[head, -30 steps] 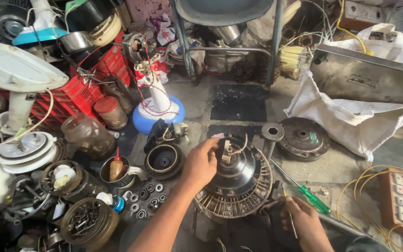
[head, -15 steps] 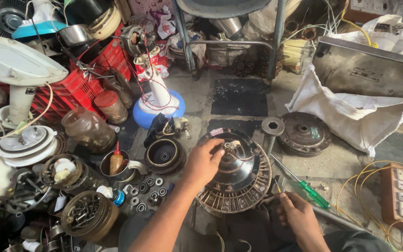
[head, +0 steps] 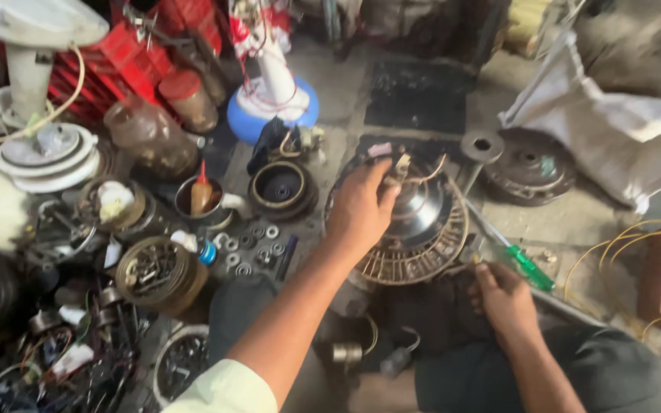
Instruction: The person sits on the floor in a cluttered workshop and repairs an electric motor. They connect a capacitor to a power strip, then use a screwdriver to tighten screws on the motor's internal components.
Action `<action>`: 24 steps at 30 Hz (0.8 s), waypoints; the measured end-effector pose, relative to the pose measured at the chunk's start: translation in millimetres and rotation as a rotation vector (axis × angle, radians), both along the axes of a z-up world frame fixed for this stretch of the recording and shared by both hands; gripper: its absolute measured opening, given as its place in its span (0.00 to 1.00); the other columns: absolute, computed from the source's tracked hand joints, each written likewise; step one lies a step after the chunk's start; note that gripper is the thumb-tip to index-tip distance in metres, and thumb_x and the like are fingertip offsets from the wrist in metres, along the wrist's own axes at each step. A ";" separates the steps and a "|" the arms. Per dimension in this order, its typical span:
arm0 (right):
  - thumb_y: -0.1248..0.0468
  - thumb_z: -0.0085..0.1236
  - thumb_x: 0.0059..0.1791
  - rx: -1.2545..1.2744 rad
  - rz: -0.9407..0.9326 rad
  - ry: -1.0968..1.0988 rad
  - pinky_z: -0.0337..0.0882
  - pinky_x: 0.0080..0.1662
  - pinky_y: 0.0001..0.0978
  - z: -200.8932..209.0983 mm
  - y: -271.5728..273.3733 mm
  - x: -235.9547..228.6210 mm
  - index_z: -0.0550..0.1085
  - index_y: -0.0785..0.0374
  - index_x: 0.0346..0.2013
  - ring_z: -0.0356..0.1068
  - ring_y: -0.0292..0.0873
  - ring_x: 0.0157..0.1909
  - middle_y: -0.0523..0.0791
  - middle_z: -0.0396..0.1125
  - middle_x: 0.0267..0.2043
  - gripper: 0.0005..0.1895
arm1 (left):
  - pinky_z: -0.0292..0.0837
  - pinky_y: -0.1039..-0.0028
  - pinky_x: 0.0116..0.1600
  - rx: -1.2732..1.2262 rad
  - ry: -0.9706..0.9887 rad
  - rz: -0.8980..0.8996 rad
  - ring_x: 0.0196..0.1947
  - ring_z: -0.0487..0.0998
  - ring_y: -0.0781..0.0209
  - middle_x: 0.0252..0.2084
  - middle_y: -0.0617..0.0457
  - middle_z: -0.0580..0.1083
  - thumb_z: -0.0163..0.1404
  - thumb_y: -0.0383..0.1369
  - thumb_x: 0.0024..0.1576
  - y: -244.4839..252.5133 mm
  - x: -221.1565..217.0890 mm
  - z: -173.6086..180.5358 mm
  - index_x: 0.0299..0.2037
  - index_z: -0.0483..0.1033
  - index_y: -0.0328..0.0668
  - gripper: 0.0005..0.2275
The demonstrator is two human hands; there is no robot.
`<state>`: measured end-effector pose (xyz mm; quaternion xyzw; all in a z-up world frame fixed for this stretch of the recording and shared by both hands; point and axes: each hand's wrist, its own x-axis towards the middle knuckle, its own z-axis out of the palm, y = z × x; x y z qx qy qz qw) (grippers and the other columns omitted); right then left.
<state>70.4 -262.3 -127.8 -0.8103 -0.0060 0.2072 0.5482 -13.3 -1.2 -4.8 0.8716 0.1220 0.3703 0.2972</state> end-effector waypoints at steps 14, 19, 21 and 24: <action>0.67 0.63 0.48 0.132 0.347 -0.301 0.72 0.43 0.27 -3.9 25.7 -46.7 0.78 0.68 0.42 0.73 0.33 0.40 0.45 0.76 0.37 0.09 | 0.66 0.55 0.54 -0.007 0.789 -0.239 0.52 0.71 0.43 0.51 0.43 0.72 0.65 0.39 0.45 -49.9 -207.9 -53.8 0.51 0.74 0.38 0.25; 0.66 0.63 0.47 0.026 0.506 -0.297 0.73 0.42 0.27 -3.0 29.6 -73.4 0.80 0.65 0.44 0.73 0.33 0.38 0.45 0.78 0.36 0.11 | 0.65 0.54 0.55 0.088 0.865 -0.238 0.54 0.71 0.43 0.49 0.43 0.72 0.64 0.36 0.49 -49.4 -201.5 -66.2 0.46 0.73 0.38 0.19; 0.66 0.62 0.47 -0.049 0.465 -0.278 0.74 0.41 0.27 -1.2 28.4 -77.4 0.80 0.63 0.45 0.75 0.35 0.36 0.45 0.78 0.36 0.12 | 0.65 0.55 0.55 0.009 0.858 -0.227 0.53 0.72 0.44 0.48 0.44 0.73 0.63 0.35 0.49 -46.8 -200.1 -63.3 0.45 0.72 0.39 0.17; 0.65 0.61 0.49 -0.181 0.423 -0.306 0.74 0.41 0.31 0.4 21.5 -73.6 0.81 0.61 0.46 0.75 0.38 0.34 0.47 0.78 0.35 0.11 | 0.65 0.57 0.56 -0.177 0.900 -0.202 0.51 0.74 0.46 0.45 0.46 0.75 0.61 0.34 0.52 -43.2 -200.5 -56.6 0.47 0.71 0.42 0.16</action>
